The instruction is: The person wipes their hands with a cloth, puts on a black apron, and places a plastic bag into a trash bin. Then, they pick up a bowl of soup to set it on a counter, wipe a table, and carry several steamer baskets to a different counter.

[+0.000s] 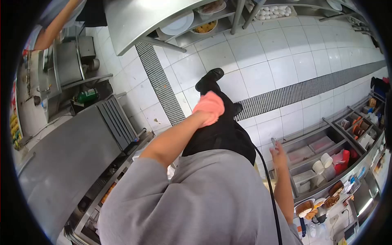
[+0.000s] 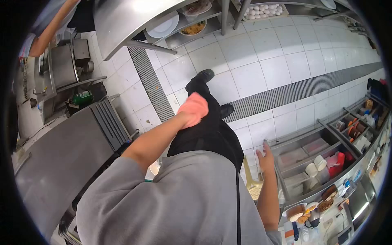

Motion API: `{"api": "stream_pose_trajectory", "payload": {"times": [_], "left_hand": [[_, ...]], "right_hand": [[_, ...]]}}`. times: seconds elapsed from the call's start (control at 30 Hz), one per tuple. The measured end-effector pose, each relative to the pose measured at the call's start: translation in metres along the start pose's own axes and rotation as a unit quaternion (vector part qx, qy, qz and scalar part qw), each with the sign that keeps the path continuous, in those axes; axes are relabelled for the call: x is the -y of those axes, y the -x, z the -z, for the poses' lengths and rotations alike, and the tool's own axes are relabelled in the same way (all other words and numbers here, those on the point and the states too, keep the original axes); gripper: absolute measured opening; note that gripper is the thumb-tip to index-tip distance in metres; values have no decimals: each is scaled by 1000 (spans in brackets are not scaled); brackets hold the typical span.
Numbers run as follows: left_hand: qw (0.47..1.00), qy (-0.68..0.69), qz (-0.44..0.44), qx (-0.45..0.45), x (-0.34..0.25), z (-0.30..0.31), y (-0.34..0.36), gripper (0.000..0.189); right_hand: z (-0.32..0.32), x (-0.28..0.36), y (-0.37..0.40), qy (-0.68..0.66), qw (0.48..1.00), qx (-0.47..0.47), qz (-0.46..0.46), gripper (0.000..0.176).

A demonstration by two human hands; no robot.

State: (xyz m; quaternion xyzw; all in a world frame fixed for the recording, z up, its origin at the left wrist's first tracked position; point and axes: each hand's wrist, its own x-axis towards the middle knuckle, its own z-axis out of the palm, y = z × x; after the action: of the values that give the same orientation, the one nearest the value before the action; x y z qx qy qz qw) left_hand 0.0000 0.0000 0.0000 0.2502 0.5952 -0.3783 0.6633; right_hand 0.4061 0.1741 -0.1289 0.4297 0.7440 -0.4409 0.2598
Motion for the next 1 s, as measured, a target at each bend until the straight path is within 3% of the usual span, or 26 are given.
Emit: {"api": "stream_pose_trajectory", "payload": {"times": [0.03, 0.07, 0.1, 0.13, 0.17, 0.23, 0.33, 0.43, 0.57, 0.67, 0.73, 0.8, 0.9, 0.93, 0.97, 1.0], "left_hand": [[1000, 4, 7, 0, 4, 1, 1, 83], [949, 97, -71, -292, -47, -68, -113, 70], [811, 112, -163, -551, -97, -134, -231, 60], [844, 93, -262, -458, -77, -126, -170, 58], [820, 39, -314, -477, -82, -148, -203, 58], [849, 80, -355, -383, -70, -129, -206, 57], [837, 285, -290, -367, -23, -88, -275, 55], [814, 447, -131, -347, 30, -76, -280, 53], [834, 468, -55, -287, 48, -106, -220, 52], [863, 447, -56, -227, 55, -107, -166, 50], [865, 449, -64, -213, 58, -108, -167, 50], [733, 574, -197, -306, 51, -129, -217, 46], [455, 696, -375, -409, 36, -148, -280, 41], [536, 720, -337, -285, 37, -141, -287, 41], [537, 719, -336, -286, 41, -140, -290, 41], [611, 692, -285, -257, 52, -127, -255, 42]], "right_hand": [[7, 19, -10, -17, 1000, -17, -3, 63], [10, 31, -27, -37, 999, -31, 2, 59], [50, 24, 2, 0, 998, -61, -21, 59], [43, 22, -11, -51, 996, -73, -13, 59], [32, 20, -20, -103, 991, -83, -8, 58], [22, 11, -12, -115, 992, -59, -6, 58], [17, 5, -7, -90, 995, -16, -31, 58], [8, -3, 9, -16, 996, 8, -88, 57], [-28, -84, 19, -52, 994, 25, -93, 59], [-45, -96, 17, -63, 993, 38, -95, 60], [-56, -103, 15, -70, 992, 47, -95, 59], [-46, -66, 17, -65, 992, 51, -91, 59], [-41, -34, 6, -51, 995, 40, -79, 57], [-40, -29, 2, -90, 992, 28, -85, 54], [-40, -22, -2, -130, 988, 16, -87, 50], [-42, -23, -5, -133, 987, 18, -86, 50]]}}
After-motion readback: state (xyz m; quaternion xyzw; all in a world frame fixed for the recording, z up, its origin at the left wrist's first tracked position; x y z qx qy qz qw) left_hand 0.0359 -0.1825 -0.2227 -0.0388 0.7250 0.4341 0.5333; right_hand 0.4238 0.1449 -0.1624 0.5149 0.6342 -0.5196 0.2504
